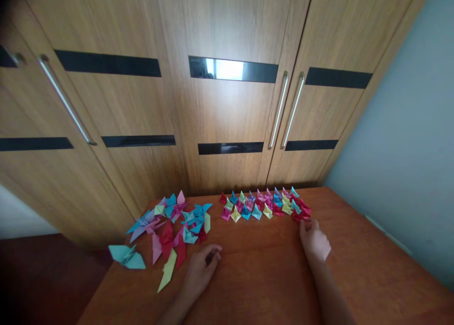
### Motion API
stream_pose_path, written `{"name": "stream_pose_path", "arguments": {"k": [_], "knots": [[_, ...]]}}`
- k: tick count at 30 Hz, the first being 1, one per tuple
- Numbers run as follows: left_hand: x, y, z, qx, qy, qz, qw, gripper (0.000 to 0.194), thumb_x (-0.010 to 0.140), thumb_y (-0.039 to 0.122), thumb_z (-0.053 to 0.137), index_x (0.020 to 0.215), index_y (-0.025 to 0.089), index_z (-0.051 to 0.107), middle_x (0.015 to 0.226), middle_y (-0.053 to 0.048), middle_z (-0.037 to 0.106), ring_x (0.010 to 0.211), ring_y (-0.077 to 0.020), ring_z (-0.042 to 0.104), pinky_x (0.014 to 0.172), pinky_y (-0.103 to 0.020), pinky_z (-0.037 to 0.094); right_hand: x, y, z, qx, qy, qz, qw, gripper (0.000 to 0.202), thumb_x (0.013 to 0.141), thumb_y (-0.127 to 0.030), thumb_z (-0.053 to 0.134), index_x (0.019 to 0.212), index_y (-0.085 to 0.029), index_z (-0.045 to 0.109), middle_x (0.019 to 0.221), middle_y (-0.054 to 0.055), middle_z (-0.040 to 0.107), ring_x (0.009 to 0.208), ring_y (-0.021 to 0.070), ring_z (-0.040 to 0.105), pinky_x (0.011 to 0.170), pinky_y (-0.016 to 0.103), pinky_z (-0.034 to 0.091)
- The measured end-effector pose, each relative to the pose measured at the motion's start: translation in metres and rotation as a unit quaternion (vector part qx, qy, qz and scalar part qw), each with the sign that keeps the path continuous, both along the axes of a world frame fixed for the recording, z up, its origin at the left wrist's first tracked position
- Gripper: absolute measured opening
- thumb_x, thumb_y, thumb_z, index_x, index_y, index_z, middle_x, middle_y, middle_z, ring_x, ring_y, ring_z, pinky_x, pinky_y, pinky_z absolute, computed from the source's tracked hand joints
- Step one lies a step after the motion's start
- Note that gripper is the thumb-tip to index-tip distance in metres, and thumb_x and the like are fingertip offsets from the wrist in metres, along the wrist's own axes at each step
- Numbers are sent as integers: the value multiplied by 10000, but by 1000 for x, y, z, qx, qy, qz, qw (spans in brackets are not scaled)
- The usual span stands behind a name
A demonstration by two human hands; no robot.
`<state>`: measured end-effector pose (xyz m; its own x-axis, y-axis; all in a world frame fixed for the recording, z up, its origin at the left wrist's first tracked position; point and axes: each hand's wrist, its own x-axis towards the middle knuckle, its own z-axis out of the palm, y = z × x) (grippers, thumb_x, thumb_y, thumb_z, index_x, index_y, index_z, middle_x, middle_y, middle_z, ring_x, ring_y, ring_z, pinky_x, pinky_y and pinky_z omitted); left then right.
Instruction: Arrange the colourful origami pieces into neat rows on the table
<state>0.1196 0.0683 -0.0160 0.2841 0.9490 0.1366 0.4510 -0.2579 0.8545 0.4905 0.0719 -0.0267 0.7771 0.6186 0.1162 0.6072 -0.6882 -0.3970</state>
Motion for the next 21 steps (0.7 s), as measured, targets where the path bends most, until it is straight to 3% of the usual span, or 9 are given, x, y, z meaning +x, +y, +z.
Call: {"name": "stream_pose_path", "arguments": {"k": [3,8,12,17,21], "knots": [[0,0,-1,4,-4,2,1000,216,803,179,449,909,211,635,777,-5,700,729,-152,641,714,-244,471,-27,-6,-2,77,-1,-11,997,454,853,-534,361,1116,-223,562,793,87,680,664,242,638,551,288,424],[2,-2,-1,15,0,5,1000,221,789,176,456,902,216,642,783,-7,701,745,-161,642,719,-256,477,-96,-5,-10,136,66,146,978,341,866,-468,371,960,-227,593,694,29,658,606,176,622,514,222,371],[-3,-4,2,39,-3,21,999,210,814,212,456,917,212,639,824,-20,698,780,-172,642,726,-270,486,-136,-1,-13,128,79,251,956,275,858,-421,392,882,-234,593,661,3,647,609,164,624,511,212,351],[-22,4,13,104,114,99,983,229,864,259,432,996,213,614,983,-51,658,895,-196,620,809,-308,470,-141,-3,-11,130,78,303,941,267,848,-400,391,847,-236,602,626,-2,629,591,166,613,511,220,356],[-34,11,20,116,241,142,953,255,867,266,453,1067,231,607,1039,-58,629,867,-198,623,747,-292,477,-137,-4,-12,148,92,309,935,293,849,-417,380,836,-228,604,608,3,619,561,173,605,515,232,382]]}}
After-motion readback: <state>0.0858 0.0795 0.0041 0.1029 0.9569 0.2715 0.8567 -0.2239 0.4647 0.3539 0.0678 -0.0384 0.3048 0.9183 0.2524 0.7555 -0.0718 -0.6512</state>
